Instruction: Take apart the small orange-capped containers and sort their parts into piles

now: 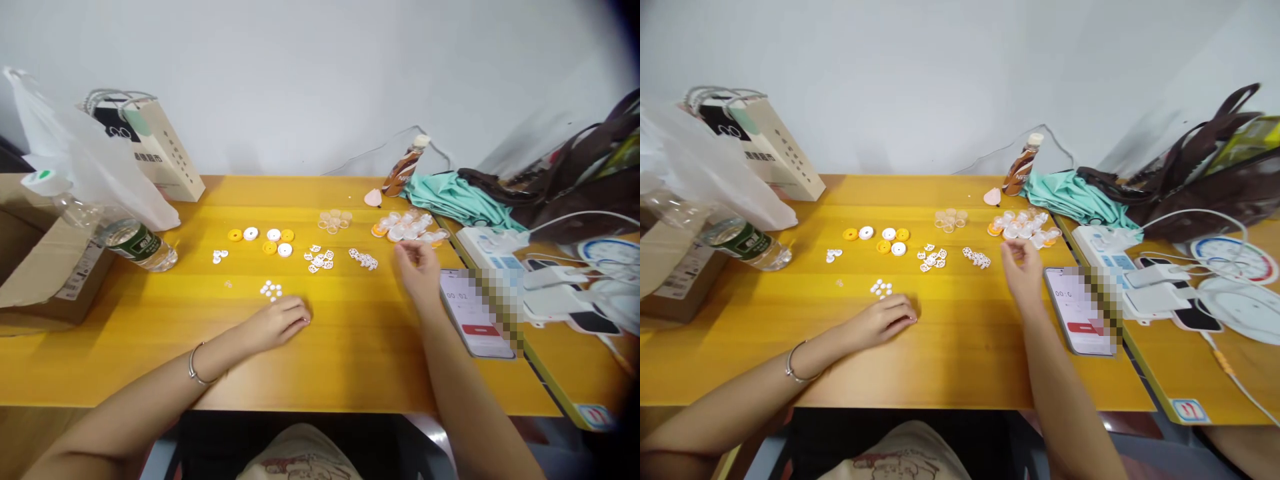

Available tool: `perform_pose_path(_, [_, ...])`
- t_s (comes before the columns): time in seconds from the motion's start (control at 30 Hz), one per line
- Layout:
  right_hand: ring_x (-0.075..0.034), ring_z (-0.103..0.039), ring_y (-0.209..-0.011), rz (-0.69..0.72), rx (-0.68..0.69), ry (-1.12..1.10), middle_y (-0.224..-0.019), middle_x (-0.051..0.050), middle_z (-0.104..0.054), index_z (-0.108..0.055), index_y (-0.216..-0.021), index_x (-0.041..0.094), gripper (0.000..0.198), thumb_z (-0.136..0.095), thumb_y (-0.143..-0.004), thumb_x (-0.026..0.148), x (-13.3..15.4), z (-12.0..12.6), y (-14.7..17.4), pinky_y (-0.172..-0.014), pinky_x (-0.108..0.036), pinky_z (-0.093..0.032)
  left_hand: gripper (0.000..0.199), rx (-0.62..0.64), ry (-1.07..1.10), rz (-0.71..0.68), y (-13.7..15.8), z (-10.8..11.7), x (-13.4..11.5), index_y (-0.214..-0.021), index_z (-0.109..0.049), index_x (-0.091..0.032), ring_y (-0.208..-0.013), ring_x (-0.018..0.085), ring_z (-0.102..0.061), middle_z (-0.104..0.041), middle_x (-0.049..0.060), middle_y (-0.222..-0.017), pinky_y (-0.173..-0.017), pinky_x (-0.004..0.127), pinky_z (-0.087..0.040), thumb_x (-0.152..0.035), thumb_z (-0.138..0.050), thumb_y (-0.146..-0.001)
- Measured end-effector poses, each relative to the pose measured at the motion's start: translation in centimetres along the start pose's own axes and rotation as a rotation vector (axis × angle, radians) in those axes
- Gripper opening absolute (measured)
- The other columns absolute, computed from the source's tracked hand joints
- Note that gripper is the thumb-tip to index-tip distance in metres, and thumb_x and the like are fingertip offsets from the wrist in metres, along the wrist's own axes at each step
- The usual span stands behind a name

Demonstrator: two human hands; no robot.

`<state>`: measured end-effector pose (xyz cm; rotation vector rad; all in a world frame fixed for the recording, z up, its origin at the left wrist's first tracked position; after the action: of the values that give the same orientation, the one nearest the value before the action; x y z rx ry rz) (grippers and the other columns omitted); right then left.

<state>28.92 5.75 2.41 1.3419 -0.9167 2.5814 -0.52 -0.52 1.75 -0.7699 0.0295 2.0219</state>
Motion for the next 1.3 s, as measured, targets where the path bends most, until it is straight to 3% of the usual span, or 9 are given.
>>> perform_pose_path(0.13, [-0.025,-0.049,-0.096,0.079,-0.216,0.378,-0.103,-0.013,-0.055,-0.053,-0.103,0.014,0.035,-0.056,-0.073,0.032,-2.7,2.6,-2.8,-0.086,-0.042,-0.037,0.015,-0.125,-0.095,-0.04,0.1,1.3,0.3,-0.093,-0.057,-0.018,-0.081,0.014,-0.054,-0.06,0.007,-0.087,-0.074,0.028,-0.045,-0.017,-0.043,-0.089])
perform_pose_path(0.27, [-0.028,-0.045,-0.097,0.042,-0.053,0.641,-0.1,-0.018,-0.054,-0.054,-0.106,0.01,0.039,-0.054,-0.074,0.032,-4.1,3.1,-5.0,-0.087,-0.042,-0.032,0.011,-0.372,-0.299,0.041,0.9,5.8,2.5,-0.094,-0.057,-0.019,-0.081,0.017,-0.055,-0.062,0.006,-0.086,-0.075,0.032,-0.045,-0.021,-0.049,-0.087])
perform_pose_path(0.33, [-0.028,-0.044,-0.092,0.034,0.018,0.715,-0.094,-0.018,-0.054,-0.056,-0.104,0.009,0.038,-0.053,-0.074,0.032,-4.6,2.9,-5.6,-0.083,-0.039,-0.032,0.009,-0.53,-0.417,0.149,2.1,8.9,4.6,-0.09,-0.058,-0.019,-0.082,0.017,-0.055,-0.062,0.006,-0.084,-0.077,0.032,-0.044,-0.024,-0.051,-0.086])
perform_pose_path(0.47, [-0.027,-0.043,-0.089,0.07,0.008,0.742,-0.092,-0.016,-0.052,-0.06,-0.1,0.011,0.034,-0.048,-0.076,0.032,-5.4,2.4,-5.5,-0.08,-0.037,-0.032,0.017,-0.852,-0.487,0.49,5.9,13.8,9.5,-0.087,-0.058,-0.017,-0.081,0.015,-0.055,-0.062,0.006,-0.086,-0.072,0.028,-0.044,-0.029,-0.047,-0.087])
perform_pose_path(0.57, [-0.026,-0.045,-0.09,0.12,0.014,0.705,-0.099,-0.016,-0.051,-0.061,-0.101,0.014,0.033,-0.048,-0.076,0.031,-5.5,2.3,-4.8,-0.08,-0.036,-0.033,0.019,-0.721,-0.423,0.636,7.6,14.7,12.5,-0.084,-0.061,-0.015,-0.075,0.014,-0.056,-0.062,0.006,-0.083,-0.066,0.025,-0.044,-0.029,-0.048,-0.084])
perform_pose_path(0.73, [-0.025,-0.048,-0.091,0.054,0.046,0.655,-0.098,-0.014,-0.049,-0.06,-0.09,0.017,0.022,-0.053,-0.072,0.028,-4.4,2.8,-3.9,-0.076,-0.034,-0.037,0.018,-0.44,-0.393,0.646,7.4,13.5,13.6,-0.083,-0.063,-0.015,-0.075,0.016,-0.056,-0.062,0.005,-0.084,-0.071,0.027,-0.043,-0.027,-0.049,-0.081])
perform_pose_path(0.9, [-0.022,-0.05,-0.076,0.051,0.246,0.558,-0.082,-0.006,-0.048,-0.055,-0.077,0.02,0.014,-0.06,-0.065,0.026,-2.0,2.0,-2.9,-0.069,-0.034,-0.04,0.02,-0.489,-0.411,0.574,6.5,13.4,11.6,-0.085,-0.063,-0.016,-0.074,0.016,-0.056,-0.061,0.005,-0.082,-0.07,0.027,-0.043,-0.027,-0.047,-0.082])
perform_pose_path(1.13, [-0.018,-0.05,-0.067,0.354,0.425,0.231,-0.079,-0.004,-0.052,-0.056,-0.083,0.02,0.017,-0.057,-0.074,0.035,2.8,0.0,-0.2,-0.063,-0.032,-0.041,0.017,-0.234,-0.341,0.458,5.5,12.3,10.1,-0.086,-0.06,-0.018,-0.076,0.017,-0.057,-0.061,0.004,-0.082,-0.073,0.029,-0.044,-0.027,-0.046,-0.083])
perform_pose_path(1.3, [-0.017,-0.049,-0.071,0.416,0.619,0.019,-0.083,-0.005,-0.054,-0.053,-0.09,0.021,0.015,-0.057,-0.079,0.03,6.1,-2.2,3.4,-0.063,-0.031,-0.043,0.016,-0.229,-0.353,0.504,5.8,12.3,10.7,-0.087,-0.06,-0.018,-0.077,0.017,-0.059,-0.064,0.005,-0.085,-0.072,0.028,-0.045,-0.027,-0.047,-0.082])
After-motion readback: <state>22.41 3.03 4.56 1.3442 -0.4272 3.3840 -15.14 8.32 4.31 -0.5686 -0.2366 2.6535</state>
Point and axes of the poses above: each hand's wrist, its own y-axis away from the middle knuckle, its own z-axis out of the back of the hand, x = y × z, the point moved 2 cm from there along -y, towards the middle knuckle
